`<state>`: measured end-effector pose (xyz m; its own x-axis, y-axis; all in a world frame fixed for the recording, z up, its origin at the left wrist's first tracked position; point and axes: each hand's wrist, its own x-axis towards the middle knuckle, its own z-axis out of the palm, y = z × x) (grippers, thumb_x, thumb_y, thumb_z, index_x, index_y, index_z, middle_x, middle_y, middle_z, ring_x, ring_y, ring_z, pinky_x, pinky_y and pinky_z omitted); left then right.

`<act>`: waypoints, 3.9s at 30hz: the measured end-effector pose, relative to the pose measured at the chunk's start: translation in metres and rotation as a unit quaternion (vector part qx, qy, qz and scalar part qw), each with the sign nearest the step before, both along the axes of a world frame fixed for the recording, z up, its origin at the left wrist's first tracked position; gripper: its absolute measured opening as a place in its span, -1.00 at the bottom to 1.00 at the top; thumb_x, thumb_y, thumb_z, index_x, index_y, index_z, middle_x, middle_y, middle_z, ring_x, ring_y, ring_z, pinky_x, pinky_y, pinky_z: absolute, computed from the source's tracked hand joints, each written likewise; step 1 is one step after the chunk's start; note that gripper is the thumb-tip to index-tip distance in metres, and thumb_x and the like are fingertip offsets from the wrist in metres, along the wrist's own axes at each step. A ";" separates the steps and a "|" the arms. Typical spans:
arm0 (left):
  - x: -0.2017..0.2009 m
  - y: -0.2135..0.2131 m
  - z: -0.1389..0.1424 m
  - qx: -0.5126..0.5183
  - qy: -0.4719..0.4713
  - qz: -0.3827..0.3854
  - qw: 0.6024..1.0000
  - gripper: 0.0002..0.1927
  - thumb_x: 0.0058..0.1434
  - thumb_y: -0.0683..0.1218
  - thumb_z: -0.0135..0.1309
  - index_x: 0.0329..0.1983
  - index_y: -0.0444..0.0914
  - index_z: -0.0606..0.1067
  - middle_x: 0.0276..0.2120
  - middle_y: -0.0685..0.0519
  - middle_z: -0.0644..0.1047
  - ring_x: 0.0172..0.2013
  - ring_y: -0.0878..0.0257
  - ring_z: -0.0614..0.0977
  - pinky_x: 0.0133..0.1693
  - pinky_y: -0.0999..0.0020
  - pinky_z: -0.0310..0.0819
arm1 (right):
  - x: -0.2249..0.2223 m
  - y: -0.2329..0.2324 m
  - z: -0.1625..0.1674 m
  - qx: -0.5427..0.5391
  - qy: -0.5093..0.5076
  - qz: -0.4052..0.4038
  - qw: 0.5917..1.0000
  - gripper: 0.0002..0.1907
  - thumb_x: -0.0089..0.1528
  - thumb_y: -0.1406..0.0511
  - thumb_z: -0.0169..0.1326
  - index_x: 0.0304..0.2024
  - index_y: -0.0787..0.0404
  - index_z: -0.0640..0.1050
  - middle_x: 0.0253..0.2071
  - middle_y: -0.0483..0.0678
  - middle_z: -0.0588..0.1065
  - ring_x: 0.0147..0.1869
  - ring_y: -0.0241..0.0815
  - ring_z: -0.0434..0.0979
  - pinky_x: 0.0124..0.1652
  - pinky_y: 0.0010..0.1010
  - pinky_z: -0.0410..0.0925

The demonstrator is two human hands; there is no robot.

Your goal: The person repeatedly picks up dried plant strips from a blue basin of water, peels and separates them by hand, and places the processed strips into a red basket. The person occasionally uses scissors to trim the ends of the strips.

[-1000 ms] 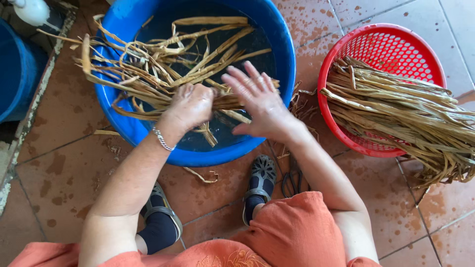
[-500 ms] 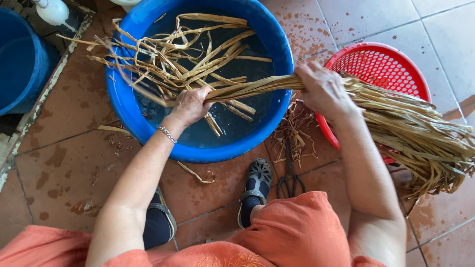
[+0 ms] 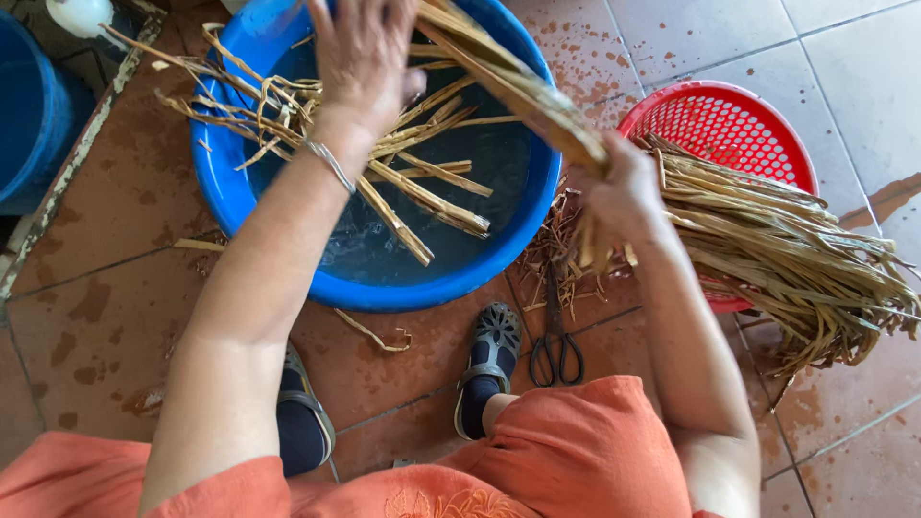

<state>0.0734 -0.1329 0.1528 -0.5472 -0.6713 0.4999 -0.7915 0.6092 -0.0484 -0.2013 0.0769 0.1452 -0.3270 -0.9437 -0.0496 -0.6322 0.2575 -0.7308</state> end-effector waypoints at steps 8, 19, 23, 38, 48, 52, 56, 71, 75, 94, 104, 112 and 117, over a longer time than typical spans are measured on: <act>0.009 0.103 -0.126 0.661 0.324 -0.007 0.677 -0.35 0.34 0.33 0.05 0.18 -0.28 0.48 -0.06 -0.07 0.65 -0.01 0.03 0.67 0.01 0.05 0.60 | 0.074 -0.009 -0.095 0.080 -0.148 0.029 0.985 -0.38 -0.02 0.47 0.34 0.11 0.24 0.49 -0.20 -0.06 0.60 -0.10 -0.23 0.57 -0.09 -0.37 0.46; 0.015 0.023 -0.158 0.708 0.591 0.079 0.379 -0.73 0.14 -0.14 0.32 -0.21 -0.40 0.53 -0.40 -0.11 0.64 -0.46 0.09 0.72 -0.43 0.08 0.74 | 0.197 0.052 -0.093 -0.037 -0.121 0.202 0.971 0.06 -0.01 0.33 0.39 0.41 0.28 0.07 0.14 0.32 0.40 0.20 0.31 0.46 0.09 -0.11 0.39; 0.025 0.015 -0.146 0.691 0.578 0.070 0.428 -0.81 0.22 -0.15 0.22 -0.25 -0.38 0.50 -0.47 -0.09 0.62 -0.52 0.15 0.68 -0.49 0.14 0.70 | 0.207 0.068 -0.084 -0.031 -0.097 0.319 0.942 0.25 -0.02 0.18 0.43 0.48 0.39 -0.05 0.05 0.27 0.42 0.11 0.27 0.46 0.09 -0.12 0.37; 0.070 0.073 -0.018 0.743 0.389 -0.049 0.542 -0.74 0.29 0.02 0.22 -0.17 -0.26 0.56 -0.69 0.30 0.27 -0.73 0.54 0.20 -0.68 0.56 -0.02 | 0.042 0.190 -0.225 0.159 0.006 -0.177 0.971 -0.70 0.19 0.12 0.28 -0.14 0.14 0.64 -0.19 0.01 0.62 -0.11 -0.02 0.62 -0.09 -0.21 0.44; 0.085 0.099 -0.017 0.761 0.394 -0.060 0.512 -0.65 0.39 0.13 0.07 -0.19 -0.26 0.57 -0.74 0.28 0.25 -0.76 0.51 0.20 -0.69 0.54 0.01 | 0.070 0.271 -0.290 0.193 0.092 -0.228 0.950 -0.38 0.00 0.17 0.41 0.05 0.10 0.45 -0.07 0.03 0.53 -0.02 0.11 0.56 -0.04 -0.05 0.41; 0.092 0.109 -0.031 0.765 0.408 -0.049 0.496 -0.77 0.32 0.06 0.13 -0.26 -0.20 0.57 -0.74 0.29 0.26 -0.77 0.53 0.20 -0.70 0.56 0.00 | 0.071 0.266 -0.276 0.246 0.137 -0.173 0.944 -0.28 -0.04 0.26 0.41 0.13 0.15 0.40 -0.04 0.15 0.53 -0.02 0.18 0.56 -0.06 -0.03 0.41; 0.097 0.117 -0.040 0.746 0.438 -0.015 0.501 -0.83 0.26 -0.05 0.23 -0.37 -0.17 0.51 -0.73 0.29 0.27 -0.76 0.52 0.21 -0.70 0.55 0.00 | 0.059 0.268 -0.267 0.228 -0.018 -0.228 0.946 -0.28 -0.02 0.24 0.37 0.15 0.18 0.38 -0.21 0.09 0.58 -0.22 0.04 0.63 -0.18 -0.17 0.46; 0.050 0.146 -0.049 0.769 0.458 -0.036 0.444 -0.78 0.26 -0.06 0.28 -0.44 -0.18 0.51 -0.72 0.29 0.30 -0.74 0.52 0.22 -0.68 0.53 -0.02 | 0.075 0.233 -0.196 -0.128 -0.504 0.067 0.852 0.04 0.22 -0.29 0.10 0.41 0.33 0.22 -0.20 -0.09 0.40 -0.23 -0.37 0.31 -0.24 -0.52 0.21; 0.029 0.159 -0.048 0.793 0.413 -0.030 0.447 -0.84 0.22 -0.06 0.25 -0.38 -0.23 0.59 -0.73 0.29 0.31 -0.75 0.52 0.21 -0.68 0.53 -0.04 | 0.093 0.206 -0.163 -0.095 -0.428 0.057 0.897 0.07 0.20 -0.40 -0.06 0.36 0.32 0.31 -0.33 -0.16 0.40 -0.34 -0.43 0.28 -0.31 -0.57 0.20; 0.036 0.180 -0.067 0.832 0.307 -0.051 0.460 -0.78 0.29 0.00 0.22 -0.30 -0.26 0.59 -0.72 0.31 0.27 -0.73 0.52 0.20 -0.66 0.53 -0.03 | 0.102 0.225 -0.169 -0.122 -0.431 -0.100 0.888 0.04 0.23 -0.36 -0.09 0.39 0.34 0.34 -0.38 -0.18 0.38 -0.39 -0.45 0.24 -0.35 -0.60 0.14; 0.057 0.179 -0.061 0.831 0.265 -0.054 0.486 -0.66 0.30 0.11 0.12 -0.07 -0.21 0.62 -0.71 0.35 0.22 -0.72 0.56 0.15 -0.66 0.56 -0.06 | 0.107 0.182 -0.155 -0.134 -0.450 -0.123 0.874 -0.19 0.34 -0.16 -0.06 0.34 0.36 0.39 -0.53 -0.23 0.35 -0.58 -0.49 0.21 -0.56 -0.64 0.11; 0.069 0.159 -0.018 0.773 0.368 -0.053 0.515 -0.53 0.39 0.17 -0.07 0.20 -0.18 0.49 -0.63 0.30 0.28 -0.69 0.53 0.23 -0.64 0.57 0.06 | 0.104 0.195 -0.144 -0.161 -0.501 -0.169 0.833 -0.28 0.39 -0.09 -0.05 0.29 0.38 0.39 -0.54 -0.21 0.34 -0.60 -0.48 0.21 -0.60 -0.61 0.11; 0.085 0.142 0.012 0.742 0.401 -0.106 0.526 -0.52 0.46 0.16 -0.07 0.16 -0.30 0.50 -0.67 0.26 0.24 -0.68 0.51 0.20 -0.62 0.55 0.03 | 0.095 0.202 -0.146 -0.136 -0.546 -0.040 0.826 0.02 0.24 -0.34 -0.11 0.37 0.35 0.31 -0.31 -0.19 0.44 -0.36 -0.45 0.33 -0.39 -0.61 0.18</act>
